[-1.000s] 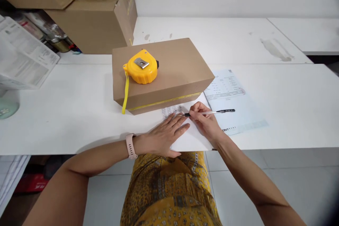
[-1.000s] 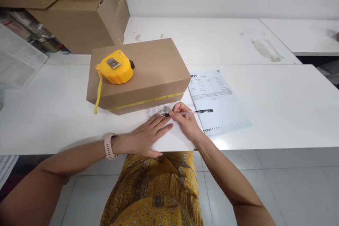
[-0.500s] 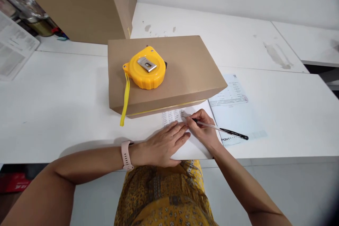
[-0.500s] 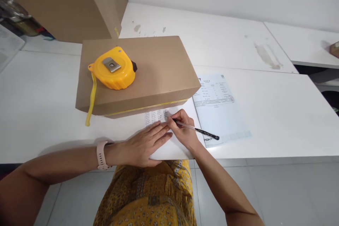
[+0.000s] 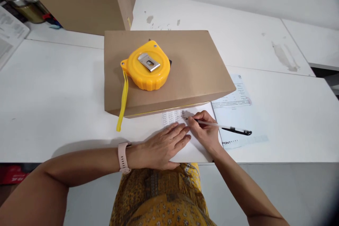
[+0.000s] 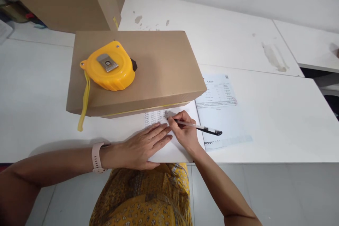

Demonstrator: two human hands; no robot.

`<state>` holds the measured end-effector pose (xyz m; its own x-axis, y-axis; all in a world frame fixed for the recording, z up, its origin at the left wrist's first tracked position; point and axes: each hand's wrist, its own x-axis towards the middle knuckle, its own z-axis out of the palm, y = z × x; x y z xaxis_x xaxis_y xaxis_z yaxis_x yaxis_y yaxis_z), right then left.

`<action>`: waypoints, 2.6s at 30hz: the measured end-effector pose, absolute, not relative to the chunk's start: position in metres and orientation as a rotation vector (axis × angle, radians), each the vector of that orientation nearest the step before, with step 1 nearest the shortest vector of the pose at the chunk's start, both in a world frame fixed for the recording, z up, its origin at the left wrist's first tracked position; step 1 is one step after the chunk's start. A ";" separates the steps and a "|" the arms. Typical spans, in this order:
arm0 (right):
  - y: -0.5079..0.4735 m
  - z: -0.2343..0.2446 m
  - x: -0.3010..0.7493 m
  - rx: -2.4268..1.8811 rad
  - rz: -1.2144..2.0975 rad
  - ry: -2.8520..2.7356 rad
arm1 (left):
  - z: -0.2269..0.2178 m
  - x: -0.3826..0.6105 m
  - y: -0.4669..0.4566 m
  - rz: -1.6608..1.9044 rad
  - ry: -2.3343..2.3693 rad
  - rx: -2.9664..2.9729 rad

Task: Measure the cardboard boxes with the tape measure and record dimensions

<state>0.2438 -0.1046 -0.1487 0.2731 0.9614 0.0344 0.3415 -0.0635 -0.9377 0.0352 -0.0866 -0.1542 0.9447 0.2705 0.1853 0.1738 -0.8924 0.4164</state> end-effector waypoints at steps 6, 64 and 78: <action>-0.105 -0.147 0.243 -1.634 0.786 -1.330 | -0.154 0.035 -0.087 0.296 0.305 2.775; -0.104 -0.150 0.245 -1.600 0.808 -1.335 | -0.154 0.034 -0.086 0.318 0.305 2.856; -0.103 -0.148 0.245 -1.634 0.769 -1.310 | -0.152 0.034 -0.085 0.271 0.305 2.820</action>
